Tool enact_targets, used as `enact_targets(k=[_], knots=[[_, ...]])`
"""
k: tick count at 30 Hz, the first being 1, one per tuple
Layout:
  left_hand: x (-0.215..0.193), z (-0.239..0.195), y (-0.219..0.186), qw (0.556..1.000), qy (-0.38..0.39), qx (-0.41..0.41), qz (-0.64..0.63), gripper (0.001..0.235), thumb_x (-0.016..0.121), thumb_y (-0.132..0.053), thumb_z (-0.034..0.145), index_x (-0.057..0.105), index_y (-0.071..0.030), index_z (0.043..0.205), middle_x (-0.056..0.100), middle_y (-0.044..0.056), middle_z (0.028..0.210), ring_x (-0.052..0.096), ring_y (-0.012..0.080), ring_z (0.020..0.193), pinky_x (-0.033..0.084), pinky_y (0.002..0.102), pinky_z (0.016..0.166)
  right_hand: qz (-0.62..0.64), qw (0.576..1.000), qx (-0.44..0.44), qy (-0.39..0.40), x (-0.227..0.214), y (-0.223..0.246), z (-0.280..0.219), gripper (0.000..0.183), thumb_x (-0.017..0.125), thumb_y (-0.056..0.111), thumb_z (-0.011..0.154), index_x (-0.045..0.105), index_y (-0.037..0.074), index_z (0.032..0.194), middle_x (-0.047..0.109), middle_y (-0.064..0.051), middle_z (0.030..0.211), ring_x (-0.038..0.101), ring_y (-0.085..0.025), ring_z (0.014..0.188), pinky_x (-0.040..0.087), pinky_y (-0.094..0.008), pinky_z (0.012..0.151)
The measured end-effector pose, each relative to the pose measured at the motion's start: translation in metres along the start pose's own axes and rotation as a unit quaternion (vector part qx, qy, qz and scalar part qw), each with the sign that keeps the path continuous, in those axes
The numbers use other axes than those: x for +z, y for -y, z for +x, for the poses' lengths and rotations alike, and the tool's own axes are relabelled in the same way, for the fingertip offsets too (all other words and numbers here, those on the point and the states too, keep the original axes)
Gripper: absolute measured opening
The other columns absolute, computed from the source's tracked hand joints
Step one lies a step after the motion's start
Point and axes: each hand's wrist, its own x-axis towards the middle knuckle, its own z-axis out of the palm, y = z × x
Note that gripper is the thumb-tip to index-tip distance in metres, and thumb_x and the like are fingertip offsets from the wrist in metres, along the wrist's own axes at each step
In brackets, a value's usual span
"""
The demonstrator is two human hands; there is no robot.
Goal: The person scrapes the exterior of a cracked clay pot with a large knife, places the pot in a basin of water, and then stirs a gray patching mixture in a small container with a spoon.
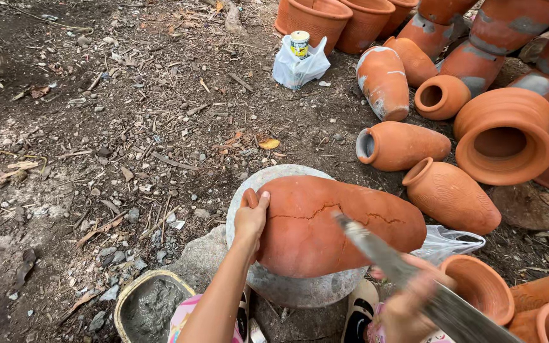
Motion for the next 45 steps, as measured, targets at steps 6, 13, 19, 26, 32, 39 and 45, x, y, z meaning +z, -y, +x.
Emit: enact_targets(k=[6, 13, 19, 26, 32, 39, 45], knots=[[-0.001, 0.009, 0.003, 1.000, -0.009, -0.009, 0.019, 0.068, 0.075, -0.050, 0.086, 0.066, 0.006, 0.125, 0.069, 0.021, 0.124, 0.065, 0.0266, 0.113, 0.049, 0.039, 0.097, 0.043, 0.997, 0.051, 0.048, -0.010, -0.010, 0.006, 0.030, 0.041, 0.021, 0.116, 0.059, -0.003, 0.114, 0.070, -0.016, 0.081, 0.070, -0.019, 0.065, 0.060, -0.031, 0.065], [0.000, 0.022, 0.001, 1.000, -0.004, -0.020, -0.003, 0.074, 0.076, -0.050, 0.085, 0.062, 0.009, 0.128, 0.067, 0.022, 0.129, 0.066, 0.0289, 0.117, 0.050, 0.039, 0.099, 0.042, 0.991, 0.046, 0.118, 0.004, -0.018, 0.008, 0.030, 0.043, 0.021, 0.112, 0.059, -0.004, 0.114, 0.070, -0.016, 0.074, 0.069, -0.022, 0.060, 0.061, -0.033, 0.061], [0.000, 0.021, 0.008, 1.000, -0.018, -0.020, -0.002, 0.074, 0.076, -0.050, 0.083, 0.065, 0.008, 0.128, 0.069, 0.022, 0.128, 0.067, 0.0286, 0.116, 0.050, 0.039, 0.098, 0.035, 0.993, 0.071, 0.084, 0.014, -0.016, 0.004, 0.032, 0.038, 0.025, 0.111, 0.056, -0.002, 0.112, 0.071, -0.016, 0.077, 0.071, -0.022, 0.060, 0.060, -0.033, 0.057], [0.000, 0.013, 0.000, 1.000, -0.020, -0.022, 0.005, 0.071, 0.077, -0.050, 0.083, 0.067, 0.005, 0.126, 0.069, 0.021, 0.129, 0.066, 0.0273, 0.116, 0.049, 0.038, 0.098, 0.116, 0.993, 0.007, -0.016, 0.001, -0.014, 0.003, 0.033, 0.035, 0.027, 0.118, 0.051, -0.001, 0.118, 0.067, -0.015, 0.090, 0.071, -0.020, 0.070, 0.062, -0.034, 0.066], [0.000, 0.010, -0.002, 1.000, -0.011, -0.019, -0.004, 0.062, 0.076, -0.048, 0.085, 0.071, 0.003, 0.121, 0.069, 0.018, 0.126, 0.066, 0.0244, 0.113, 0.049, 0.037, 0.097, 0.021, 0.996, 0.045, 0.069, 0.003, -0.007, 0.018, 0.037, 0.037, 0.027, 0.114, 0.057, -0.005, 0.114, 0.071, -0.015, 0.079, 0.072, -0.021, 0.063, 0.062, -0.034, 0.065], [0.001, 0.016, 0.002, 1.000, -0.012, 0.008, -0.007, 0.063, 0.075, -0.047, 0.084, 0.070, 0.007, 0.116, 0.073, 0.018, 0.117, 0.068, 0.0247, 0.107, 0.051, 0.037, 0.093, 0.035, 0.992, 0.051, 0.110, 0.020, -0.014, 0.016, 0.036, 0.041, 0.025, 0.112, 0.061, -0.005, 0.115, 0.071, -0.017, 0.076, 0.071, -0.021, 0.062, 0.061, -0.033, 0.062], [-0.001, 0.005, 0.004, 1.000, -0.017, -0.004, 0.008, 0.065, 0.075, -0.048, 0.084, 0.069, 0.008, 0.116, 0.073, 0.019, 0.117, 0.067, 0.0248, 0.108, 0.050, 0.037, 0.093, 0.001, 0.994, 0.030, 0.100, 0.017, -0.015, 0.007, 0.030, 0.042, 0.021, 0.112, 0.060, -0.003, 0.114, 0.070, -0.016, 0.082, 0.071, -0.017, 0.064, 0.058, -0.030, 0.062]])
